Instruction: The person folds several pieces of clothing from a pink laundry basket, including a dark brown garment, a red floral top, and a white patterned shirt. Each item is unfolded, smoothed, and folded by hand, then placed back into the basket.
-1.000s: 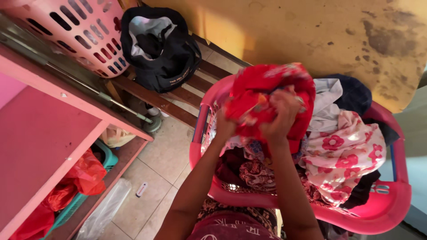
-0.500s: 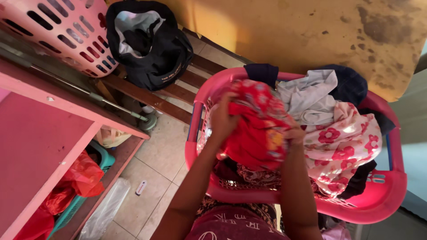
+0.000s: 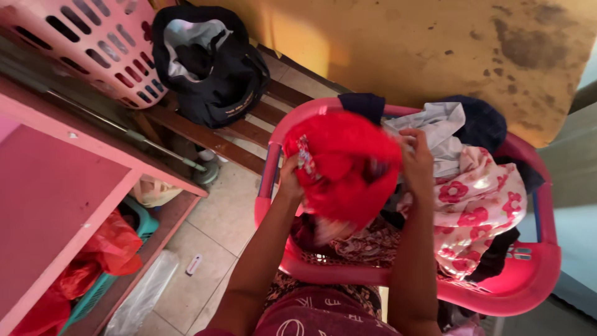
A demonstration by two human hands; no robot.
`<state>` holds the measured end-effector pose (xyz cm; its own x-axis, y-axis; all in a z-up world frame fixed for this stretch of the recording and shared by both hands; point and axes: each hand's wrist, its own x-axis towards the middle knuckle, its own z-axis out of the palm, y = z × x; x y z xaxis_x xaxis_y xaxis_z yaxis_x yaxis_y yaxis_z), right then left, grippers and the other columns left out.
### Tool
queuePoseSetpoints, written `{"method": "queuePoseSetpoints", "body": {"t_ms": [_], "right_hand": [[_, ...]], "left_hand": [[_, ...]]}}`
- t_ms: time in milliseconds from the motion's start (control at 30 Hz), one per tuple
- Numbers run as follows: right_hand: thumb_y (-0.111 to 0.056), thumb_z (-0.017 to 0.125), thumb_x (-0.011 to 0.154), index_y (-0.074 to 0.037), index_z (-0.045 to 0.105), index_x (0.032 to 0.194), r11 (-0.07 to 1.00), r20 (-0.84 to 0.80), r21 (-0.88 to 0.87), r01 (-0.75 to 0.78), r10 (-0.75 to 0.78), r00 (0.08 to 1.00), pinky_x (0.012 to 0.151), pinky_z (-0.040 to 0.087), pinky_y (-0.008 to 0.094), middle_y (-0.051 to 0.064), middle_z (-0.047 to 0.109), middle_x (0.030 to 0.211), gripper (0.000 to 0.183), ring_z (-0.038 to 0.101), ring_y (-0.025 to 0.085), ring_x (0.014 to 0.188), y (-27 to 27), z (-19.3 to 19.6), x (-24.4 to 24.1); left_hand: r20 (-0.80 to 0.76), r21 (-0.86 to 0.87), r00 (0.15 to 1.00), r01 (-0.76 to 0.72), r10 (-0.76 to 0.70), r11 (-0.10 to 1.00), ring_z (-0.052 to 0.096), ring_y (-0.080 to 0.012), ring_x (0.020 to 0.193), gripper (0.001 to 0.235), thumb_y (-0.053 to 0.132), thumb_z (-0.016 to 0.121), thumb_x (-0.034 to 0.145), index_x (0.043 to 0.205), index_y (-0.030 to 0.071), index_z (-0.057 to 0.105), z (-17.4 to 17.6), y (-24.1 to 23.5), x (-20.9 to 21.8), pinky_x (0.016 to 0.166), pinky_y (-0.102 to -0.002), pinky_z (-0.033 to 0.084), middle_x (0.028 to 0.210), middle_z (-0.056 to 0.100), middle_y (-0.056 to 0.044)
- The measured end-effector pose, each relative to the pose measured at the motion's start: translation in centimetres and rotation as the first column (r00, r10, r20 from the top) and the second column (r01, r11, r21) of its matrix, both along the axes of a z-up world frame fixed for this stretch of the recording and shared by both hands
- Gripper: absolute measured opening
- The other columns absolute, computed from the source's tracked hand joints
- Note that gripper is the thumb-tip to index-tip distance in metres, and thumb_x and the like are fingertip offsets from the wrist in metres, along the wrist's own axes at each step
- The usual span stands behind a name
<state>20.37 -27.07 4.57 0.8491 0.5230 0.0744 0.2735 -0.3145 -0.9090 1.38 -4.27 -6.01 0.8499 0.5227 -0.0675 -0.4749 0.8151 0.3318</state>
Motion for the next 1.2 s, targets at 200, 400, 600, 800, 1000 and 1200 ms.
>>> {"method": "queuePoseSetpoints", "body": {"t_ms": [200, 400, 600, 800, 1000, 1200], "right_hand": [[-0.011, 0.068, 0.100, 0.004, 0.054, 0.141, 0.795, -0.101, 0.462, -0.392, 0.487, 0.868, 0.101, 0.050, 0.039, 0.015, 0.064, 0.134, 0.046, 0.060, 0.027, 0.120, 1.0, -2.3, -0.5], [-0.020, 0.060, 0.100, 0.004, 0.059, 0.137, 0.451, -0.505, 0.849, 0.275, 0.537, 0.676, 0.109, 0.053, 0.045, 0.018, 0.067, 0.131, 0.044, 0.068, 0.030, 0.117, 0.6, -1.9, 0.5], [-0.034, 0.059, 0.102, -0.001, 0.062, 0.132, 0.518, -0.446, 0.828, 0.213, 0.380, 0.811, 0.105, 0.055, 0.039, 0.012, 0.070, 0.127, 0.044, 0.069, 0.024, 0.115, 0.7, 2.1, -0.9], [-0.021, 0.073, 0.095, 0.002, 0.069, 0.117, 0.866, -0.326, 0.489, -0.108, 0.296, 0.898, 0.082, 0.056, 0.030, 0.006, 0.072, 0.104, 0.032, 0.067, 0.015, 0.091, 0.4, 4.2, -3.8], [-0.018, 0.080, 0.093, 0.004, 0.072, 0.102, 0.957, 0.038, 0.257, 0.134, -0.149, 0.988, 0.081, 0.052, 0.029, 0.003, 0.071, 0.092, 0.025, 0.062, 0.014, 0.086, -0.5, 6.0, -1.2], [-0.015, 0.084, 0.094, 0.000, 0.059, 0.127, 0.895, 0.631, 0.417, 0.157, -0.409, 0.660, 0.107, 0.047, 0.040, 0.012, 0.061, 0.124, 0.044, 0.059, 0.030, 0.118, 0.7, 6.7, -3.5]], "left_hand": [[-0.104, 0.091, 0.985, -0.131, 0.140, 0.987, 0.071, -0.0264, 0.086, 0.029, 0.010, 0.054, 0.088, 0.113, -0.003, 0.064, 0.2, 0.3, 0.8, 0.080, -0.041, 0.057, 0.096, 0.072, -0.013], [-0.432, 0.642, 0.813, -0.029, 0.392, 0.767, 0.071, -0.0294, 0.101, 0.043, 0.007, 0.054, 0.082, 0.122, -0.005, 0.062, 8.1, 2.5, 0.2, 0.094, -0.042, 0.054, 0.108, 0.074, -0.015], [0.213, 0.764, 0.741, -0.532, 0.637, 0.364, 0.048, -0.0259, 0.143, 0.062, 0.002, 0.064, 0.084, 0.145, 0.004, 0.051, 13.6, -3.2, 0.1, 0.126, -0.041, 0.034, 0.144, 0.052, -0.013], [0.212, 0.934, 0.685, 0.066, 0.697, -0.350, 0.063, -0.0254, 0.110, 0.040, 0.016, 0.078, 0.085, 0.120, 0.013, 0.059, 10.3, -4.4, 0.7, 0.113, -0.043, 0.045, 0.114, 0.065, -0.010], [-0.215, 0.403, 0.950, -0.125, 0.227, 0.907, 0.062, -0.0236, 0.089, 0.042, 0.003, 0.071, 0.098, 0.138, 0.000, 0.059, 8.1, -1.2, 0.0, 0.085, -0.046, 0.047, 0.098, 0.068, -0.009], [0.073, 0.014, 0.978, -0.198, 0.196, 0.980, 0.065, -0.0307, 0.118, 0.056, 0.018, 0.065, 0.094, 0.143, -0.002, 0.048, 14.5, 1.1, -0.6, 0.106, -0.046, 0.052, 0.129, 0.066, -0.017]]}}
